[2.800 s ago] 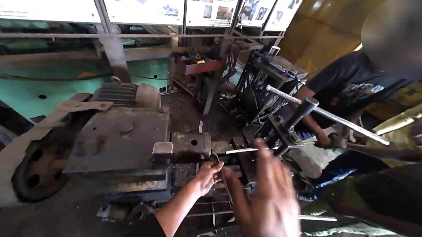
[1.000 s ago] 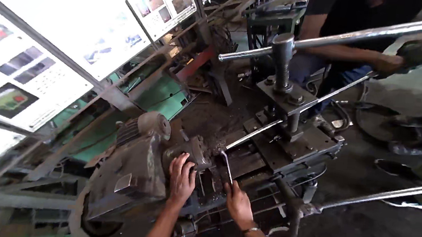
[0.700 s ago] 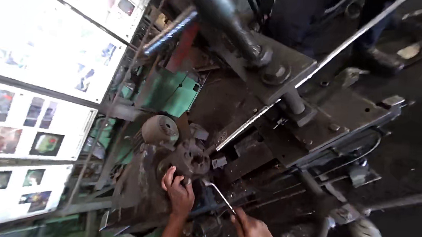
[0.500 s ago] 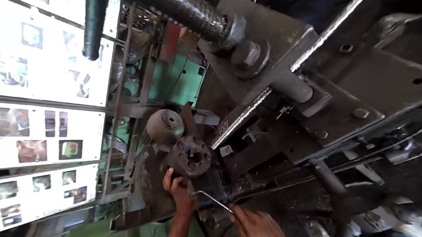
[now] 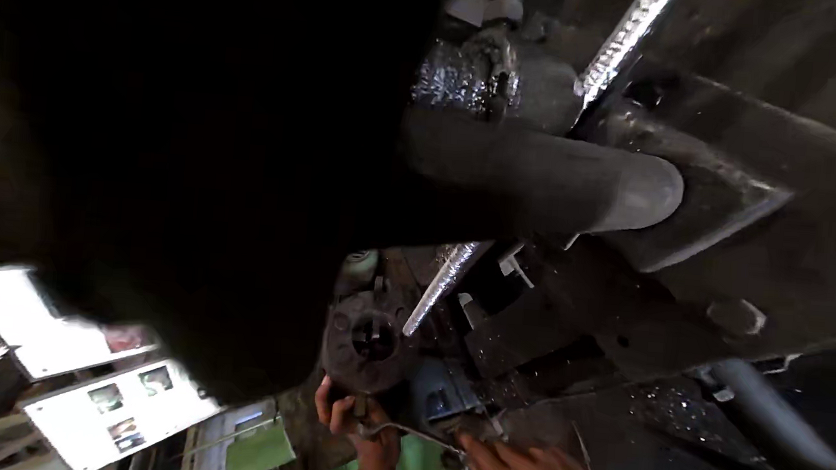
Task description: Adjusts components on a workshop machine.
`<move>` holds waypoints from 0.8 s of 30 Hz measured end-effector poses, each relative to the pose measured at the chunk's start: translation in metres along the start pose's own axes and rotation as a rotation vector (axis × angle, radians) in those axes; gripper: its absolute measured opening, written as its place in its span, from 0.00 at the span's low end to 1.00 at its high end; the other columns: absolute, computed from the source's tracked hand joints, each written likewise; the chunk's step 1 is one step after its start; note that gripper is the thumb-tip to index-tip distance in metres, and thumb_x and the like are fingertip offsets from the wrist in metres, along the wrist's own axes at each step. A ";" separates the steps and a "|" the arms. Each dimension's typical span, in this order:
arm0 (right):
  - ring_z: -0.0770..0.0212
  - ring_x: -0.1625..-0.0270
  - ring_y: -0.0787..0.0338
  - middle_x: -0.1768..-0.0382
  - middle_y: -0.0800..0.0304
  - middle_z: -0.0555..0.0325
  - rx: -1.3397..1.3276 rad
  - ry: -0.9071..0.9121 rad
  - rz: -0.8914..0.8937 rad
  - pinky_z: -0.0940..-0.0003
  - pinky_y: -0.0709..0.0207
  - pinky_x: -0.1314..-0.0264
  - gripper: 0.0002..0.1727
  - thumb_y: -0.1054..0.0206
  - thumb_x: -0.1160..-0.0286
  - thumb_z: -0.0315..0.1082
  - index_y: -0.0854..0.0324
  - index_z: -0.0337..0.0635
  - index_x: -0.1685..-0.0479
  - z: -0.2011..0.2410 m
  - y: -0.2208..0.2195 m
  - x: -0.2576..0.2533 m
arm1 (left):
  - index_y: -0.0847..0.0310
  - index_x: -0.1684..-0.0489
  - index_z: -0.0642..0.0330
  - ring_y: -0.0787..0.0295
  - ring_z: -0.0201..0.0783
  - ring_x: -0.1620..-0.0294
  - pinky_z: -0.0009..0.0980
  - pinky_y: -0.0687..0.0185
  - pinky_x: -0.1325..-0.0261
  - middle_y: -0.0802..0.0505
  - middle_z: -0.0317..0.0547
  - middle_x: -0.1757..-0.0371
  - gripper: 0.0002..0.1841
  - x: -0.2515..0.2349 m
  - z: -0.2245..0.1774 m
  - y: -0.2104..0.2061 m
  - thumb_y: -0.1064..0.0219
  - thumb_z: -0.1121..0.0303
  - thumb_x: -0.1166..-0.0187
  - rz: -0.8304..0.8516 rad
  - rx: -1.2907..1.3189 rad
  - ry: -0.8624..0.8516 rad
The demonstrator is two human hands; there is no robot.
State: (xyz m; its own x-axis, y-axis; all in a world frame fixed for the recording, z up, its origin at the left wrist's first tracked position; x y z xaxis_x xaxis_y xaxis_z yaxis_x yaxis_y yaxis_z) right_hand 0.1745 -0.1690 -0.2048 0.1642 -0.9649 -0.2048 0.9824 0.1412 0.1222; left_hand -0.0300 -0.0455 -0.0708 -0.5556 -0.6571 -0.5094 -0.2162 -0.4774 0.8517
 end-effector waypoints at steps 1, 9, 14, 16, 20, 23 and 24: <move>0.49 0.71 0.07 0.57 0.05 0.55 -0.013 -0.008 0.012 0.48 0.14 0.72 0.22 0.46 0.09 0.47 0.22 0.60 0.22 -0.001 -0.001 0.000 | 0.31 0.39 0.39 0.52 0.38 0.09 0.39 0.51 0.09 0.35 0.32 0.17 0.11 0.000 0.000 0.000 0.46 0.62 0.15 -0.002 0.012 0.007; 0.54 0.75 0.11 0.63 0.09 0.59 0.029 0.028 -0.047 0.54 0.17 0.77 0.23 0.49 0.08 0.50 0.26 0.65 0.19 -0.009 -0.012 -0.009 | 0.33 0.32 0.37 0.51 0.38 0.09 0.40 0.50 0.10 0.36 0.32 0.15 0.15 -0.002 -0.002 -0.002 0.48 0.57 0.13 -0.001 -0.002 0.014; 0.50 0.74 0.10 0.60 0.07 0.56 0.009 0.014 -0.007 0.50 0.16 0.76 0.22 0.46 0.09 0.47 0.25 0.64 0.20 -0.005 -0.006 -0.010 | 0.30 0.40 0.39 0.50 0.37 0.09 0.39 0.50 0.09 0.34 0.31 0.16 0.10 -0.002 0.000 -0.004 0.47 0.59 0.14 -0.018 0.018 0.012; 0.48 0.72 0.09 0.60 0.07 0.54 -0.008 0.021 0.025 0.48 0.15 0.73 0.22 0.47 0.09 0.46 0.26 0.64 0.19 -0.001 -0.006 -0.009 | 0.29 0.39 0.39 0.50 0.37 0.09 0.39 0.51 0.09 0.34 0.31 0.16 0.11 0.000 0.002 -0.001 0.46 0.61 0.15 -0.027 0.045 -0.005; 0.49 0.73 0.10 0.61 0.07 0.54 0.014 0.013 0.031 0.50 0.16 0.74 0.22 0.47 0.08 0.47 0.25 0.61 0.20 -0.003 -0.004 -0.008 | 0.31 0.36 0.37 0.51 0.38 0.09 0.39 0.50 0.09 0.35 0.30 0.15 0.13 -0.001 -0.001 -0.004 0.47 0.61 0.15 -0.025 0.024 -0.005; 0.49 0.74 0.10 0.61 0.08 0.54 0.018 0.008 0.040 0.50 0.16 0.75 0.22 0.48 0.08 0.47 0.25 0.62 0.20 -0.003 -0.003 -0.008 | 0.32 0.34 0.36 0.51 0.39 0.08 0.40 0.51 0.09 0.34 0.31 0.16 0.13 -0.001 -0.001 -0.003 0.48 0.60 0.14 -0.016 0.003 -0.007; 0.49 0.73 0.10 0.61 0.08 0.54 0.015 0.005 0.043 0.50 0.16 0.75 0.22 0.48 0.08 0.47 0.25 0.62 0.20 -0.002 -0.002 -0.007 | 0.31 0.35 0.37 0.50 0.39 0.09 0.40 0.50 0.09 0.34 0.31 0.16 0.13 -0.001 -0.001 -0.003 0.47 0.60 0.14 -0.021 0.005 -0.009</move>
Point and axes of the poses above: each hand's wrist, its own x-axis away from the middle knuckle, its own y-axis out of the back of the hand, z = x × y, the point moved 3 cm from there along -x, towards the middle knuckle
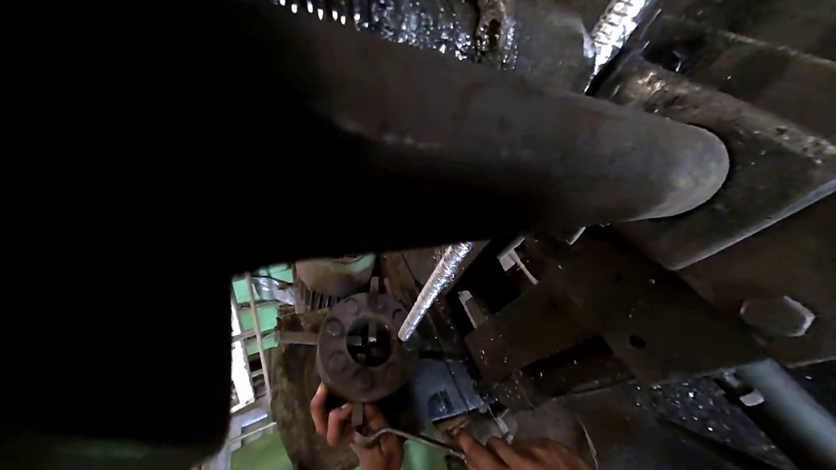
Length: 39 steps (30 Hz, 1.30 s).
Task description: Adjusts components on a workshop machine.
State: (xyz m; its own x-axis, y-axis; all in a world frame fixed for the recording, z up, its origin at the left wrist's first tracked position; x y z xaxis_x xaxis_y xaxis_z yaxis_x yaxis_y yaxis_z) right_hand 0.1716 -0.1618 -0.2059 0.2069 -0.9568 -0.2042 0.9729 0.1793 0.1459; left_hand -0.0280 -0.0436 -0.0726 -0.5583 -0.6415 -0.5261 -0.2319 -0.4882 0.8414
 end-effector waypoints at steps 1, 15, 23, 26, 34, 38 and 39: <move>0.49 0.73 0.10 0.61 0.08 0.54 -0.001 -0.001 0.000 0.50 0.16 0.75 0.22 0.48 0.08 0.47 0.25 0.63 0.20 0.000 0.000 0.001 | 0.31 0.37 0.37 0.51 0.39 0.08 0.40 0.51 0.09 0.34 0.31 0.16 0.12 0.000 0.000 0.000 0.47 0.60 0.14 0.001 0.003 0.000; 0.51 0.77 0.13 0.66 0.12 0.57 -0.022 0.058 -0.003 0.53 0.19 0.78 0.22 0.47 0.09 0.47 0.25 0.63 0.20 0.002 -0.001 0.000 | 0.27 0.50 0.45 0.40 0.38 0.13 0.37 0.41 0.13 0.26 0.35 0.21 0.05 0.000 0.005 -0.003 0.44 0.64 0.17 -0.097 0.034 0.008; 0.50 0.74 0.11 0.64 0.10 0.55 0.005 0.092 0.007 0.51 0.17 0.75 0.22 0.46 0.09 0.45 0.26 0.64 0.19 0.002 -0.001 -0.004 | 0.28 0.53 0.45 0.40 0.38 0.13 0.38 0.43 0.12 0.26 0.36 0.23 0.06 -0.004 0.000 -0.002 0.44 0.58 0.16 -0.078 -0.035 -0.010; 0.50 0.73 0.11 0.63 0.11 0.56 -0.013 0.091 0.021 0.51 0.17 0.74 0.22 0.47 0.09 0.46 0.27 0.65 0.19 0.001 -0.001 -0.007 | 0.28 0.47 0.43 0.40 0.37 0.13 0.37 0.42 0.13 0.26 0.34 0.23 0.07 -0.005 0.000 -0.003 0.45 0.58 0.15 -0.085 -0.028 -0.024; 0.49 0.72 0.11 0.64 0.11 0.56 -0.022 0.113 0.052 0.50 0.17 0.74 0.23 0.46 0.10 0.44 0.27 0.65 0.19 0.003 0.000 -0.006 | 0.31 0.47 0.43 0.40 0.36 0.14 0.36 0.42 0.14 0.27 0.35 0.24 0.08 -0.005 0.002 -0.005 0.46 0.55 0.15 -0.092 -0.065 -0.027; 0.49 0.72 0.09 0.58 0.07 0.56 -0.048 -0.001 0.028 0.49 0.16 0.74 0.21 0.48 0.09 0.47 0.24 0.66 0.22 0.000 -0.001 -0.010 | 0.29 0.42 0.37 0.49 0.36 0.10 0.38 0.50 0.10 0.32 0.30 0.18 0.09 -0.004 -0.002 -0.003 0.47 0.57 0.14 -0.025 0.006 0.006; 0.50 0.73 0.10 0.58 0.07 0.56 -0.039 -0.006 0.019 0.49 0.16 0.75 0.20 0.48 0.08 0.47 0.24 0.66 0.22 0.000 -0.001 -0.010 | 0.29 0.42 0.36 0.51 0.36 0.09 0.38 0.52 0.10 0.33 0.29 0.18 0.09 -0.004 -0.003 -0.003 0.48 0.57 0.14 -0.016 0.015 0.014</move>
Point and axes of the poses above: each hand's wrist, its own x-axis away from the middle knuckle, its own y-axis out of the back of the hand, z = x × y, the point moved 3 cm from there along -x, towards the middle knuckle
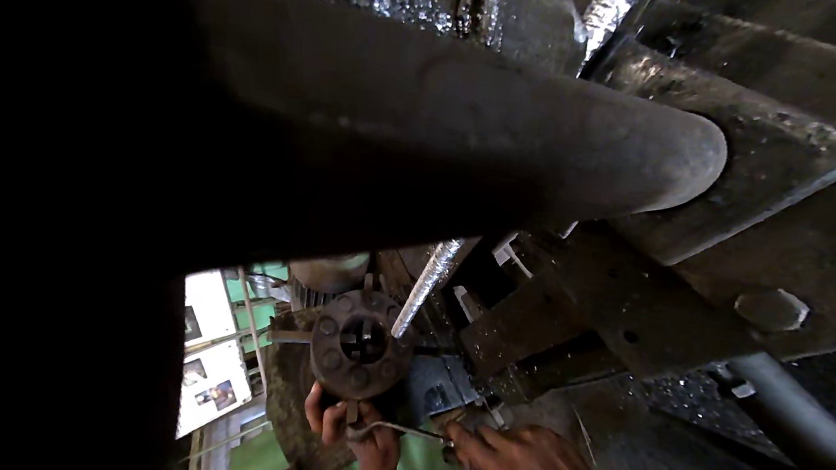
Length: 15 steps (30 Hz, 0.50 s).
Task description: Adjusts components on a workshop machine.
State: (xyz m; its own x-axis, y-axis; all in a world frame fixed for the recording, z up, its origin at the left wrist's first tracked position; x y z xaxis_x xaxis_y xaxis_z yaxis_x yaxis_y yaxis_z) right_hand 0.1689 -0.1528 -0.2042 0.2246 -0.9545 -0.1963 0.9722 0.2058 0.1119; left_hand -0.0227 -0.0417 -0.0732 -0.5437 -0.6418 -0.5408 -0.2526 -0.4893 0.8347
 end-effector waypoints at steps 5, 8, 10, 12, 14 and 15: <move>0.50 0.74 0.12 0.64 0.11 0.57 0.027 0.085 0.003 0.51 0.18 0.76 0.22 0.47 0.09 0.45 0.26 0.66 0.20 0.001 -0.005 0.002 | 0.29 0.54 0.46 0.41 0.39 0.12 0.37 0.43 0.12 0.25 0.36 0.23 0.05 0.003 0.006 -0.001 0.45 0.58 0.15 -0.095 -0.042 -0.018; 0.51 0.72 0.09 0.59 0.07 0.57 -0.008 0.029 -0.048 0.51 0.15 0.74 0.20 0.46 0.09 0.46 0.22 0.65 0.23 -0.002 -0.002 -0.001 | 0.30 0.43 0.40 0.49 0.38 0.09 0.39 0.51 0.09 0.32 0.33 0.18 0.08 0.002 0.003 0.000 0.48 0.60 0.15 -0.015 -0.006 -0.001; 0.51 0.73 0.09 0.59 0.07 0.57 -0.008 0.012 -0.031 0.50 0.15 0.75 0.20 0.46 0.09 0.46 0.22 0.65 0.23 0.000 0.001 -0.002 | 0.30 0.42 0.39 0.49 0.38 0.09 0.39 0.50 0.10 0.33 0.32 0.17 0.09 0.001 0.001 0.000 0.47 0.60 0.15 -0.005 0.006 -0.003; 0.49 0.73 0.10 0.62 0.09 0.56 -0.003 0.070 0.001 0.50 0.16 0.75 0.21 0.45 0.10 0.44 0.24 0.65 0.21 0.003 -0.001 0.001 | 0.27 0.40 0.42 0.44 0.39 0.10 0.40 0.46 0.10 0.29 0.34 0.18 0.11 0.003 0.005 0.001 0.44 0.58 0.15 -0.049 -0.006 -0.026; 0.49 0.72 0.11 0.63 0.11 0.56 0.005 0.135 0.038 0.50 0.17 0.73 0.23 0.44 0.12 0.42 0.26 0.66 0.20 0.004 -0.002 0.002 | 0.31 0.37 0.39 0.45 0.38 0.11 0.39 0.46 0.11 0.31 0.34 0.18 0.12 0.002 0.007 -0.001 0.47 0.55 0.15 -0.050 -0.042 -0.033; 0.49 0.72 0.11 0.62 0.11 0.56 0.001 0.131 0.044 0.50 0.17 0.72 0.23 0.44 0.11 0.43 0.26 0.66 0.20 0.002 -0.002 0.001 | 0.32 0.37 0.39 0.45 0.37 0.11 0.39 0.46 0.11 0.31 0.34 0.18 0.13 0.002 0.007 -0.002 0.47 0.55 0.15 -0.052 -0.044 -0.032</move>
Point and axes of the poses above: each hand's wrist, its own x-axis away from the middle knuckle, its own y-axis out of the back of the hand, z = x × y, the point moved 3 cm from there along -x, towards the middle knuckle
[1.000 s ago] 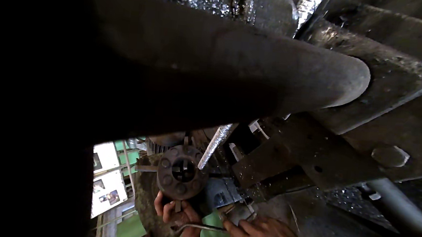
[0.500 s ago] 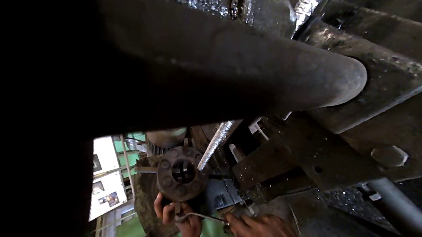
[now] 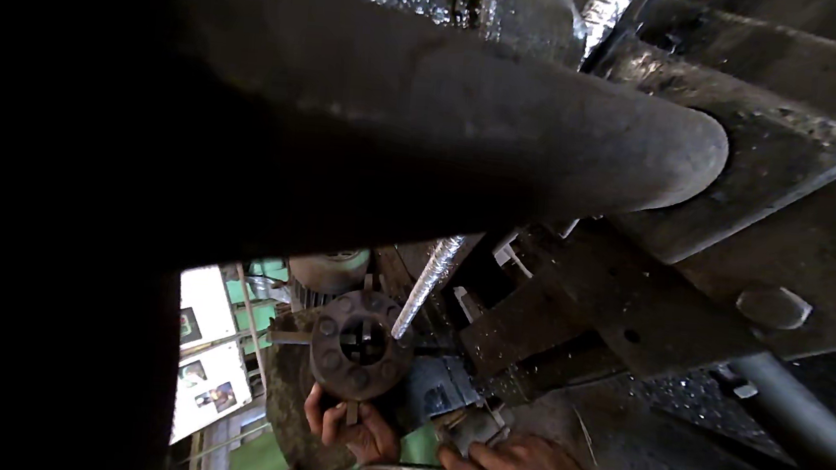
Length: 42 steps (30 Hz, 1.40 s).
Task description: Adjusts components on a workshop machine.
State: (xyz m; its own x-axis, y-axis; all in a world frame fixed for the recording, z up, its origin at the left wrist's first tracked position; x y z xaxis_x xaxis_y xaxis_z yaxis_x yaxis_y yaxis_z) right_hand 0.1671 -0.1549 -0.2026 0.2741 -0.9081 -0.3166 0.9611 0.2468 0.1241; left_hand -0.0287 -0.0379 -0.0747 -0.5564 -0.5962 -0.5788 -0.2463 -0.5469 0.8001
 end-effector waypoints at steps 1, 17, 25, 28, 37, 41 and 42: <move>0.49 0.71 0.10 0.61 0.10 0.56 -0.013 -0.036 -0.009 0.49 0.16 0.72 0.22 0.45 0.11 0.44 0.25 0.67 0.20 -0.002 0.000 -0.001 | 0.31 0.38 0.40 0.44 0.38 0.11 0.39 0.45 0.11 0.30 0.33 0.18 0.12 0.000 0.000 0.001 0.46 0.56 0.15 -0.007 0.006 0.001; 0.52 0.74 0.12 0.64 0.11 0.57 0.002 -0.021 -0.060 0.53 0.18 0.76 0.21 0.45 0.10 0.44 0.25 0.66 0.21 0.000 -0.005 0.001 | 0.31 0.40 0.40 0.44 0.36 0.11 0.36 0.46 0.12 0.30 0.33 0.19 0.11 0.000 -0.001 0.001 0.46 0.55 0.15 -0.007 -0.001 0.001; 0.51 0.73 0.10 0.62 0.09 0.57 -0.024 -0.114 -0.080 0.51 0.16 0.75 0.20 0.47 0.08 0.48 0.22 0.66 0.23 0.002 -0.005 -0.003 | 0.28 0.42 0.39 0.46 0.38 0.10 0.39 0.47 0.10 0.30 0.32 0.18 0.09 -0.001 -0.004 0.001 0.45 0.57 0.15 0.015 0.052 0.013; 0.50 0.74 0.12 0.64 0.10 0.56 0.002 -0.030 -0.025 0.52 0.18 0.75 0.20 0.46 0.09 0.45 0.24 0.64 0.22 0.009 -0.010 0.001 | 0.32 0.35 0.38 0.44 0.37 0.12 0.38 0.45 0.13 0.31 0.33 0.19 0.14 0.000 0.001 0.001 0.47 0.52 0.15 0.011 -0.009 -0.014; 0.51 0.76 0.12 0.66 0.11 0.57 -0.034 -0.133 -0.071 0.51 0.18 0.78 0.21 0.50 0.07 0.50 0.23 0.68 0.23 0.004 -0.011 0.001 | 0.26 0.50 0.46 0.42 0.39 0.12 0.39 0.45 0.12 0.27 0.36 0.22 0.07 0.000 -0.005 0.003 0.45 0.59 0.15 -0.009 0.004 0.007; 0.53 0.76 0.12 0.66 0.10 0.58 -0.043 -0.153 -0.092 0.53 0.18 0.78 0.21 0.51 0.07 0.53 0.21 0.68 0.25 0.005 -0.010 0.002 | 0.27 0.47 0.43 0.49 0.38 0.10 0.39 0.51 0.09 0.30 0.34 0.20 0.07 0.000 -0.007 0.003 0.48 0.59 0.13 0.028 0.017 0.024; 0.53 0.76 0.11 0.65 0.09 0.59 -0.043 -0.157 -0.108 0.53 0.18 0.78 0.21 0.51 0.07 0.53 0.21 0.68 0.25 0.005 -0.009 0.002 | 0.28 0.45 0.42 0.50 0.38 0.09 0.39 0.51 0.09 0.31 0.33 0.19 0.08 0.000 -0.007 0.002 0.48 0.60 0.14 0.035 0.021 0.023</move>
State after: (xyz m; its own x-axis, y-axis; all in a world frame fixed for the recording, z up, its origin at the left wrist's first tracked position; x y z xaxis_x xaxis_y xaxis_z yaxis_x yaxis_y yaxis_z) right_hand 0.1586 -0.1607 -0.2002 0.1637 -0.9710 -0.1745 0.9861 0.1562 0.0561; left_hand -0.0236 -0.0431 -0.0736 -0.5470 -0.6279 -0.5536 -0.2439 -0.5131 0.8230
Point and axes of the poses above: each hand's wrist, its own x-axis away from the middle knuckle, its own y-axis out of the back of the hand, z = x × y, the point moved 3 cm from there along -x, towards the middle knuckle
